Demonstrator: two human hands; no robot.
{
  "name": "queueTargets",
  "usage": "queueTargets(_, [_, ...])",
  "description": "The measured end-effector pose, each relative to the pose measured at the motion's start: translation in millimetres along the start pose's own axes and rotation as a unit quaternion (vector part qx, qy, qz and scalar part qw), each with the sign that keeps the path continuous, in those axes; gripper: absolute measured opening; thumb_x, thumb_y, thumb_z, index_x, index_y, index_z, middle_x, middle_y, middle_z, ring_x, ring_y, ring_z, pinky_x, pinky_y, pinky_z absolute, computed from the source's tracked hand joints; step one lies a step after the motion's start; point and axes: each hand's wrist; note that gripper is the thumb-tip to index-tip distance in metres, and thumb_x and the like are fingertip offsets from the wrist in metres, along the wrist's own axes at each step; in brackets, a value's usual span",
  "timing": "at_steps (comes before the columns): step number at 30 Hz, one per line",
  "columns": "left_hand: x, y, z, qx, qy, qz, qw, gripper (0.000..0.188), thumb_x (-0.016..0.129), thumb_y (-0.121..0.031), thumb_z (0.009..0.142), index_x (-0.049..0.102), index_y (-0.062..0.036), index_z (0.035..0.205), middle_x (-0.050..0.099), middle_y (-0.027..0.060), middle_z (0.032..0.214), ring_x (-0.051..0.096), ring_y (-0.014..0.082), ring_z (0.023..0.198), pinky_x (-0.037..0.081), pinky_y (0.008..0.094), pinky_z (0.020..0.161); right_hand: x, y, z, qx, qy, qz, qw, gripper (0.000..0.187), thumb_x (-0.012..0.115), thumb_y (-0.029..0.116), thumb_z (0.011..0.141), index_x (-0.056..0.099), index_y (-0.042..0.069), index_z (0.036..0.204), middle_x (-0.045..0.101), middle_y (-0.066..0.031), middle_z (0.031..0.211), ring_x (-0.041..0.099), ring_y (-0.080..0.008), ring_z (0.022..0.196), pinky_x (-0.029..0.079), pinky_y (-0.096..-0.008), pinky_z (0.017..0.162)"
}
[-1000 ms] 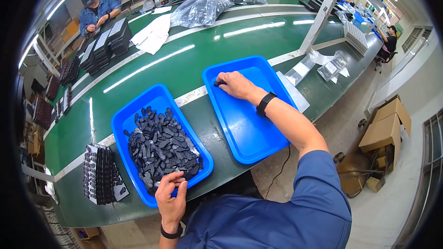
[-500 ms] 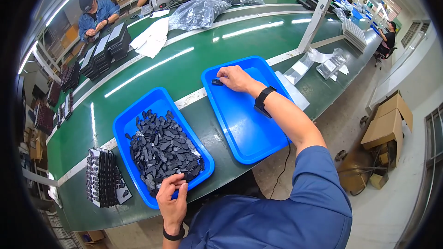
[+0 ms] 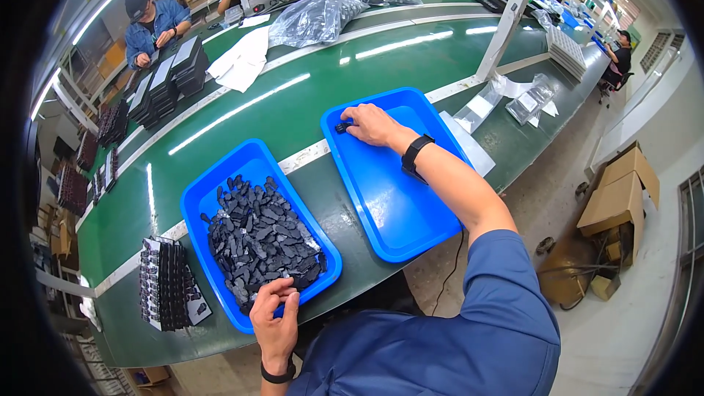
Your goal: Inspecting small black industrial components and sorting them into trays on a production line.
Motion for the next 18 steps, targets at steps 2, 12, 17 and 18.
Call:
queueTargets(2, [-1,0,-2,-0.002,-0.005,-0.001,1.0,0.009,0.074,0.003,0.088,0.069,0.0081,0.084,0.073,0.016,0.112,0.072,0.0232,0.088,0.057,0.0324,0.08,3,0,1,0.01,-0.01,0.027,1.0,0.034,0.074,0.021,0.089,0.071,0.003,0.117,0.072,-0.0206,0.103,0.069,-0.0362,0.098,0.055,-0.0463,0.085])
queueTargets(12, [-20,6,4,0.045,-0.063,0.068,0.995,0.011,0.072,0.004,0.09,0.066,0.0074,0.081,0.075,0.0145,0.105,0.071,0.0246,0.087,0.055,0.0327,0.078,-51,79,-36,-0.048,-0.014,0.034,0.998,0.028,0.071,0.022,0.092,0.071,0.004,0.114,0.074,-0.0178,0.101,0.071,-0.0359,0.093,0.057,-0.0449,0.085])
queueTargets(17, [-32,23,5,0.102,-0.102,0.152,0.978,0.013,0.072,0.004,0.09,0.064,0.0067,0.079,0.076,0.0127,0.101,0.071,0.0244,0.086,0.054,0.0324,0.077,-62,162,-84,-0.147,0.133,0.075,0.977,0.024,0.067,0.019,0.093,0.072,0.002,0.108,0.072,-0.0232,0.091,0.071,-0.0398,0.09,0.056,-0.0502,0.079])
queueTargets(18, [-34,26,4,0.113,-0.104,0.164,0.974,0.014,0.072,0.004,0.09,0.064,0.0064,0.078,0.076,0.0126,0.101,0.071,0.0251,0.085,0.053,0.0328,0.076,-56,180,-87,-0.162,0.182,0.082,0.966,0.023,0.067,0.019,0.094,0.072,0.003,0.109,0.072,-0.0212,0.093,0.07,-0.0384,0.091,0.056,-0.0487,0.081])
Point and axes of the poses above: each hand's wrist, its own z-axis towards the middle knuckle, its own x-axis out of the palm, y = z × x
